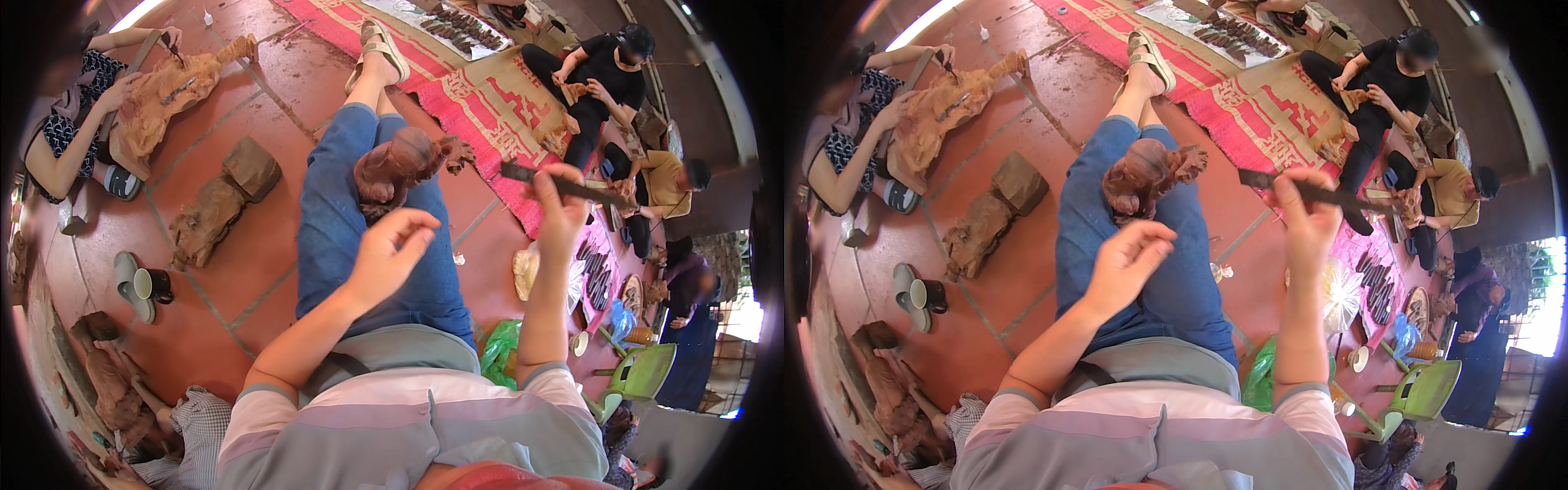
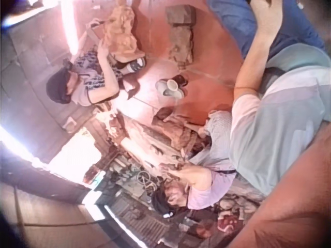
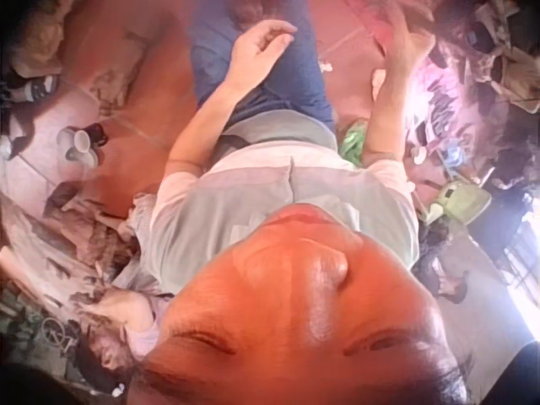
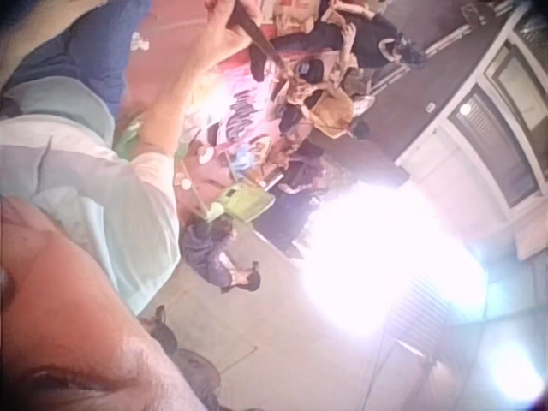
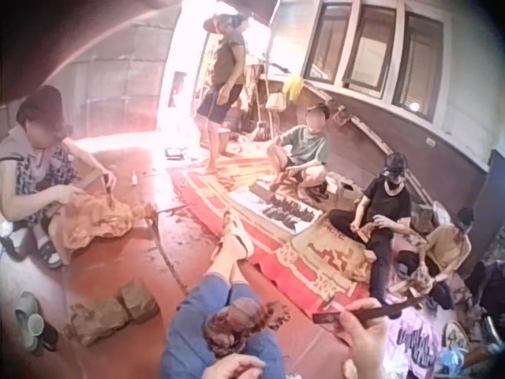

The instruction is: The person sits on the floor and carves a piece of wood using a small knife. They hold the wood in their left hand and use the knife in their right hand to shape and refine the surface. The person rotates the wood to access different areas and continues carving throughout the clip.

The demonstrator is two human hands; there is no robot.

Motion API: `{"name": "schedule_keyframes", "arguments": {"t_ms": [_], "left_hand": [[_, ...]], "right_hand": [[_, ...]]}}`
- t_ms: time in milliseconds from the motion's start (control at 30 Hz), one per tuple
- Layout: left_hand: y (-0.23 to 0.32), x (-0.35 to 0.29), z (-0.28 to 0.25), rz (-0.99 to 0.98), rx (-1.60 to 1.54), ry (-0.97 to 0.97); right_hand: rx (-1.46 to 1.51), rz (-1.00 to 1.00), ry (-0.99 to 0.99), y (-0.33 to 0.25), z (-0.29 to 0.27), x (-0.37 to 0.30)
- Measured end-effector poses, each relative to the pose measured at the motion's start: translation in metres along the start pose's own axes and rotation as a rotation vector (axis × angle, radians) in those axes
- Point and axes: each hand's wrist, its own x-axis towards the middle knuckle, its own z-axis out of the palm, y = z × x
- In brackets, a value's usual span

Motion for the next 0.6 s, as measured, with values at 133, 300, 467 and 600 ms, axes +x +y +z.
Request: {"name": "schedule_keyframes", "arguments": {"t_ms": [133,300,467,600], "left_hand": [[0.022,0.026,-0.036,0.357,0.186,0.232],[0.04,0.059,-0.056,0.352,0.233,0.236],[0.029,0.096,-0.057,0.411,0.279,0.129],[0.026,0.104,-0.036,0.375,0.276,0.166]], "right_hand": [[-0.065,0.13,-0.3,-0.02,0.006,0.019],[-0.065,0.037,-0.267,-0.033,0.003,0.038],[-0.14,0.15,-0.506,-0.072,0.052,0.07],[-0.801,-0.145,-0.759,-0.062,0.087,0.079]]}}
